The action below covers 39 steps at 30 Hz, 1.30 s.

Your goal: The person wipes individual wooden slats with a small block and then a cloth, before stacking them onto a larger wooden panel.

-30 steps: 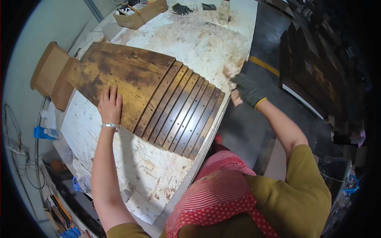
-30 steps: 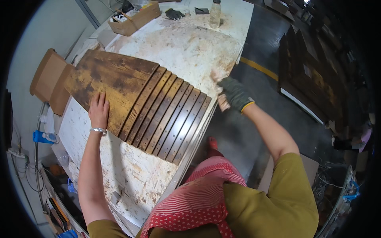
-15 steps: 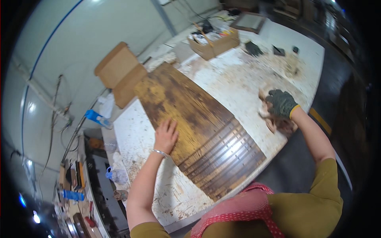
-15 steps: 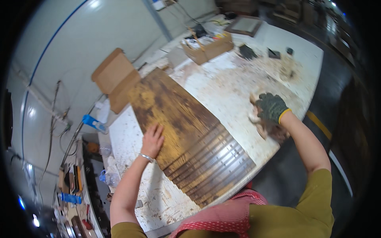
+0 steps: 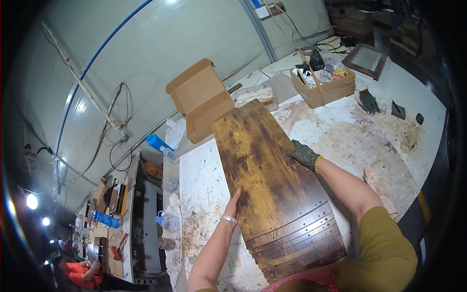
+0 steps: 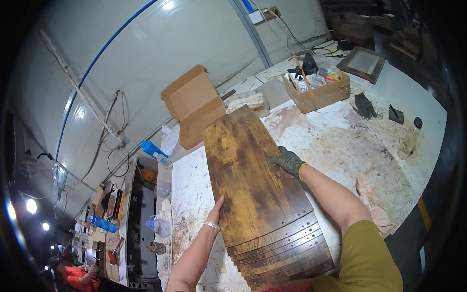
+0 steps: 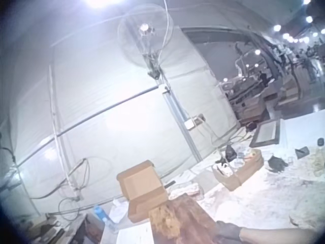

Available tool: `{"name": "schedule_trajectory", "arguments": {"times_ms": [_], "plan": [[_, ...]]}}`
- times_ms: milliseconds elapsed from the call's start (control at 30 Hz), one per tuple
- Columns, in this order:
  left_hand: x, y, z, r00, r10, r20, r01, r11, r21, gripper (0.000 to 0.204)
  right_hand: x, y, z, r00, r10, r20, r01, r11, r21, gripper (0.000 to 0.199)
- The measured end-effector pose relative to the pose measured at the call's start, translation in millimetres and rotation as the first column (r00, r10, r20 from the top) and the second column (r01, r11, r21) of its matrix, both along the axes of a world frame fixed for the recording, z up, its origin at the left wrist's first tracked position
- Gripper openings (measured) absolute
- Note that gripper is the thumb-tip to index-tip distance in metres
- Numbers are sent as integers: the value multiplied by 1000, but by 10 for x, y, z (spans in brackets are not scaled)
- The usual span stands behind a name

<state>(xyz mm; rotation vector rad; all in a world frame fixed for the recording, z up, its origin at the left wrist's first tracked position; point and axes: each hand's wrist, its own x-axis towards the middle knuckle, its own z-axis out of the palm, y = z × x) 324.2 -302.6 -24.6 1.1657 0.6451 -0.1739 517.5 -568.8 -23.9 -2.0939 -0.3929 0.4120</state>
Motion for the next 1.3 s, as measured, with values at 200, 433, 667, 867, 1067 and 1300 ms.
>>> {"name": "schedule_trajectory", "arguments": {"times_ms": [200, 433, 667, 867, 1067, 1300], "plan": [[-193, 19, -258, 992, 10, 122, -19, 997, 73, 51, -235, -123, -5, 998, -33, -50, 37, 996, 86, 88], [-801, -377, -92, 996, 55, 64, -57, 998, 27, 63, -862, -439, 294, 981, 34, -192, 3, 982, 187, 81], [-1359, -759, -52, 982, 94, 162, -119, 980, 157, 60, -1241, -698, -11, 992, 4, -122, 14, 989, 145, 77], [-1335, -726, -154, 973, 61, 221, -89, 989, 120, 70, -1316, -683, 189, 995, 36, -91, -17, 979, 202, 73], [-1077, -202, -254, 950, -72, 302, -33, 944, 328, 73, -1588, -630, 510, 999, -42, -1, 41, 983, -179, 71], [-76, 1122, -566, 931, -75, 358, -111, 875, 472, 64, -2365, -1018, 519, 979, -193, 63, 202, 877, -436, 68]]}}
